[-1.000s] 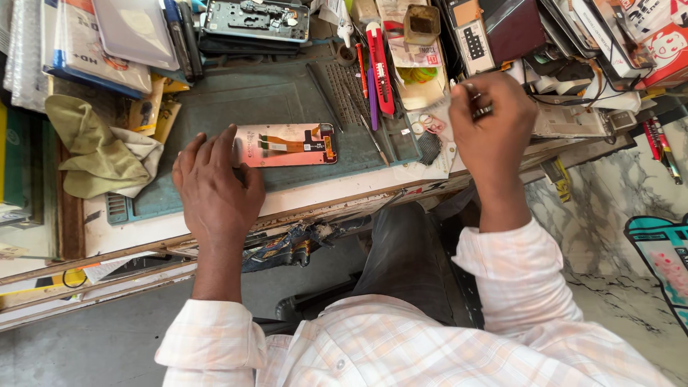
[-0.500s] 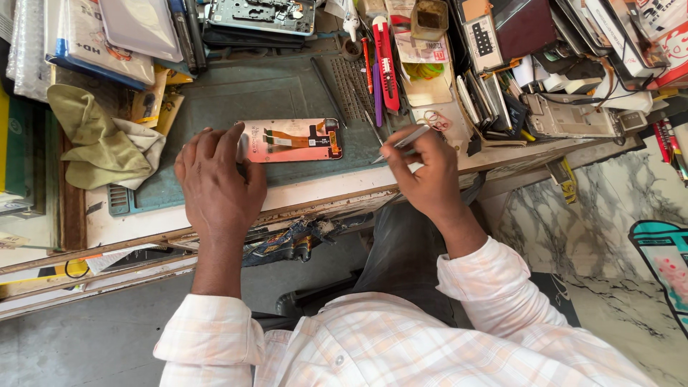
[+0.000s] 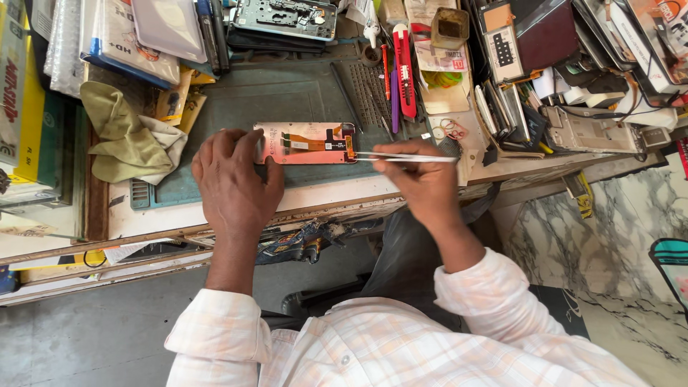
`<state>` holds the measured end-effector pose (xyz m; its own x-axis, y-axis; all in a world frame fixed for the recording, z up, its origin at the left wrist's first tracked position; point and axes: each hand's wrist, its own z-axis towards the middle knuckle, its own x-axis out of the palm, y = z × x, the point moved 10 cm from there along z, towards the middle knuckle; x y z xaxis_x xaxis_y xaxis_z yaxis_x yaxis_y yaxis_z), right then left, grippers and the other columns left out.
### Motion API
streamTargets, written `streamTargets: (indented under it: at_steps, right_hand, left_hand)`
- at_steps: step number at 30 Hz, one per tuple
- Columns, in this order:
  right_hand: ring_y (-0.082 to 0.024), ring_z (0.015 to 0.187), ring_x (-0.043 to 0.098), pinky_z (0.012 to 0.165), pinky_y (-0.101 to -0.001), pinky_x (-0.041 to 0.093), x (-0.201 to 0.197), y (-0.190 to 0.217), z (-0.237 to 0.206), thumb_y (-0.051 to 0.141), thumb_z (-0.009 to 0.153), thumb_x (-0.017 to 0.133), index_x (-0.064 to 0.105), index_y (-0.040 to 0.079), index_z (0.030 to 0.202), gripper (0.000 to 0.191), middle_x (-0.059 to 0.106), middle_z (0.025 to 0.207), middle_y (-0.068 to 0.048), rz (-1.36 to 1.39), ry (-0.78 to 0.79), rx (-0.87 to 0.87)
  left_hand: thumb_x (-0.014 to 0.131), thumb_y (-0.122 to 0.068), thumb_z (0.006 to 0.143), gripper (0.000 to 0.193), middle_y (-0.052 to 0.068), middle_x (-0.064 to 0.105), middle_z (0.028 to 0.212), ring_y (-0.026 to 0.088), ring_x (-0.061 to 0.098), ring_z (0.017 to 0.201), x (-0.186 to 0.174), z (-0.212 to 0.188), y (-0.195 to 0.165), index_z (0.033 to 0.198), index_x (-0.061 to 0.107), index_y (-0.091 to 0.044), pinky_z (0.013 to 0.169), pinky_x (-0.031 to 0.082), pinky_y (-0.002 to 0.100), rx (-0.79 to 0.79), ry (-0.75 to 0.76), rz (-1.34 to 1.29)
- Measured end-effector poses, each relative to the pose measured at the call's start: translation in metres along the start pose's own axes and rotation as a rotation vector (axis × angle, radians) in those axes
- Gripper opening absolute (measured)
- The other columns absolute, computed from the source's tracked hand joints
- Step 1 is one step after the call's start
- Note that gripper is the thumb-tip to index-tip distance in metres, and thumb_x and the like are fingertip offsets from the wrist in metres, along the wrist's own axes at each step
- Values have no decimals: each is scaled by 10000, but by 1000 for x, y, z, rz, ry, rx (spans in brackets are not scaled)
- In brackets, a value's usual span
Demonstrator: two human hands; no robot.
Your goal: The person clears a cluttered workbench, wipes the surface with a cloth, and then uses a small metal tool to manipulate components on a disassembled mobile phone. The person also handles a small chain-like object and a white card before returning to the phone repair.
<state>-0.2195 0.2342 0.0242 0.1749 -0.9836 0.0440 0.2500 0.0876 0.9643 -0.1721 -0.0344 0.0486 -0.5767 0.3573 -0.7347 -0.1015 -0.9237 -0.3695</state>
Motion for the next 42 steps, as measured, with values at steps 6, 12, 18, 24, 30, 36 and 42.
streamTargets:
  at_steps: [6,12,18,24,30,36,42]
  right_hand:
    - [-128,915,775,775,-241,629,21,6,-2,-6,889,825,723,1,999,150,787,1022,-114,-449,27,-238]
    - [-153,946,767,821,-268,622,24,8,-5,-20,901,817,712,-9,1016,156,780,1039,-129,-457,59,-275]
    - [-150,937,769,808,-267,627,31,12,-3,-26,907,806,692,-1,986,141,774,1022,-118,-530,81,-293]
    - [-172,900,775,774,-277,616,36,15,1,-19,885,815,689,-3,944,140,771,970,-120,-563,125,-268]
    - [-193,920,786,792,-284,615,42,19,2,-23,899,814,679,-2,927,140,767,966,-132,-605,173,-344]
    - [-185,954,777,811,-281,623,28,10,-1,-33,907,808,691,-7,968,134,777,1021,-139,-484,53,-303]
    - [-172,940,776,790,-264,626,26,7,-4,-32,910,807,692,-2,977,137,779,1039,-138,-476,60,-309]
  left_hand:
    - [777,-207,879,277,90,656,1161,340,574,1185,-3,0,5,1122,743,-79,1066,374,498,-46,-25,-33]
    - [782,-205,904,247,89,671,1152,340,580,1186,0,1,7,1109,756,-69,1068,376,494,-52,-23,-49]
    - [759,-207,944,236,82,721,1257,318,577,1324,8,3,9,1135,779,-70,1161,328,508,-47,18,-43]
    - [750,-204,967,196,71,728,1251,312,582,1337,13,3,14,1108,790,-73,1185,317,526,-70,48,-82]
    - [760,-206,964,178,66,727,1241,303,589,1333,16,4,15,1092,790,-87,1191,314,533,-79,57,-101]
    - [767,-211,952,186,69,720,1235,306,583,1334,16,5,14,1094,791,-93,1188,311,535,-83,63,-95]
    - [760,-208,949,197,72,717,1238,304,581,1335,16,4,14,1103,790,-90,1187,299,539,-90,64,-90]
